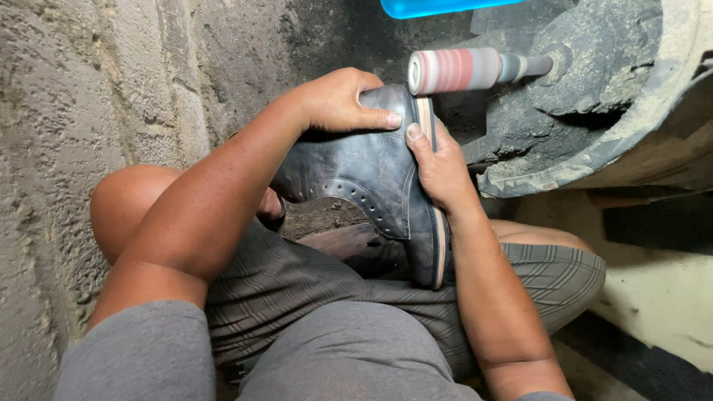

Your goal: The person holds a black leather boot against a rotating buffing wheel, moving the boot to grind and smooth the sole and heel edges. The person rotates the boot to treat different sections of the sole perimeter.

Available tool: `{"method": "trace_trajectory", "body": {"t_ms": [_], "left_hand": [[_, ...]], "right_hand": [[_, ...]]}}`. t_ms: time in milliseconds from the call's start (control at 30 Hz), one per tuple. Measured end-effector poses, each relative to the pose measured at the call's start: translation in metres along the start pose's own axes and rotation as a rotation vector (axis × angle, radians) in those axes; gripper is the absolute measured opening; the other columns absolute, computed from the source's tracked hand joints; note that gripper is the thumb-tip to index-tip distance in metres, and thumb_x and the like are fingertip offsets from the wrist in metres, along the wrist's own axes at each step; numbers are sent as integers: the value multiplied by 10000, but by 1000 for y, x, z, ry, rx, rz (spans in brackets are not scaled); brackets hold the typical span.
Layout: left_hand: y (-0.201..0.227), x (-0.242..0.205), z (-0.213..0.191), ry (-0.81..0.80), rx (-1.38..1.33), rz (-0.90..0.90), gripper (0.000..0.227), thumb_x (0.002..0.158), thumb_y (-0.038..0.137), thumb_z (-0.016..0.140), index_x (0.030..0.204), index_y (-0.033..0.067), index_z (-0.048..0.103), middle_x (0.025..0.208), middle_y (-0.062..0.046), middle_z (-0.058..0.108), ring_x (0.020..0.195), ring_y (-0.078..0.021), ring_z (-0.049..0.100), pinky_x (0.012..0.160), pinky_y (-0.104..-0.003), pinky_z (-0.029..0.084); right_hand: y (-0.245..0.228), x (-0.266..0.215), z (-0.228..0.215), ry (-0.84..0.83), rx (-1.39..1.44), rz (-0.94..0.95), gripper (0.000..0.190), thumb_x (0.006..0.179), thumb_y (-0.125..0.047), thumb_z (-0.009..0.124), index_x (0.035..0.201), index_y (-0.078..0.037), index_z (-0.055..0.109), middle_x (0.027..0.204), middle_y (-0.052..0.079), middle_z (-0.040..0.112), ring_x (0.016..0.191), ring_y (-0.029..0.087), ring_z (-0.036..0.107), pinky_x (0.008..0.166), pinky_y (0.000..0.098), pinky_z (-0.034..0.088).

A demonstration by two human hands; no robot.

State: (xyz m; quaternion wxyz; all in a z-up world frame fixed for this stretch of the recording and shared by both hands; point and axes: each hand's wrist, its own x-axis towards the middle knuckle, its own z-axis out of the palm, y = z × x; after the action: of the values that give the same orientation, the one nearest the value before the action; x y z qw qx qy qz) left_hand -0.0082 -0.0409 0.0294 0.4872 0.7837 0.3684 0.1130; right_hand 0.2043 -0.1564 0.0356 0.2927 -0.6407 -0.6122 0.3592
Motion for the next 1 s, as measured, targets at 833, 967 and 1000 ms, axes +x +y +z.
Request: {"method": "trace_trajectory", "body": {"t_ms": [833,967,1000], "left_hand": [[40,-31,5,87,88,-18,805,726,675,826,1318,154,669,1036,-137,754,989,-344,735,795,-447,585],[44,-34,2,86,105,-28,751,718,672,819,1282,194,684,1002,-118,760,979,-347,737,815,-452,579],[43,-35,2,86,99,-33,741,712,679,817,1268,205,688,980,-103,763,961,-332,743,805,-441,580]], "right_hand": [[27,-25,12,154,202,-63,642,986,-466,676,1521,-153,510,1286,229,661,1189,310,625,1056,531,479],[25,-23,13,160,197,-63,669,972,-489,685,1523,-155,504,1312,221,656,1221,314,616,1082,530,464],[25,-23,14,158,203,-50,679,965,-501,689,1524,-163,505,1312,209,659,1221,302,614,1084,528,465]]}}
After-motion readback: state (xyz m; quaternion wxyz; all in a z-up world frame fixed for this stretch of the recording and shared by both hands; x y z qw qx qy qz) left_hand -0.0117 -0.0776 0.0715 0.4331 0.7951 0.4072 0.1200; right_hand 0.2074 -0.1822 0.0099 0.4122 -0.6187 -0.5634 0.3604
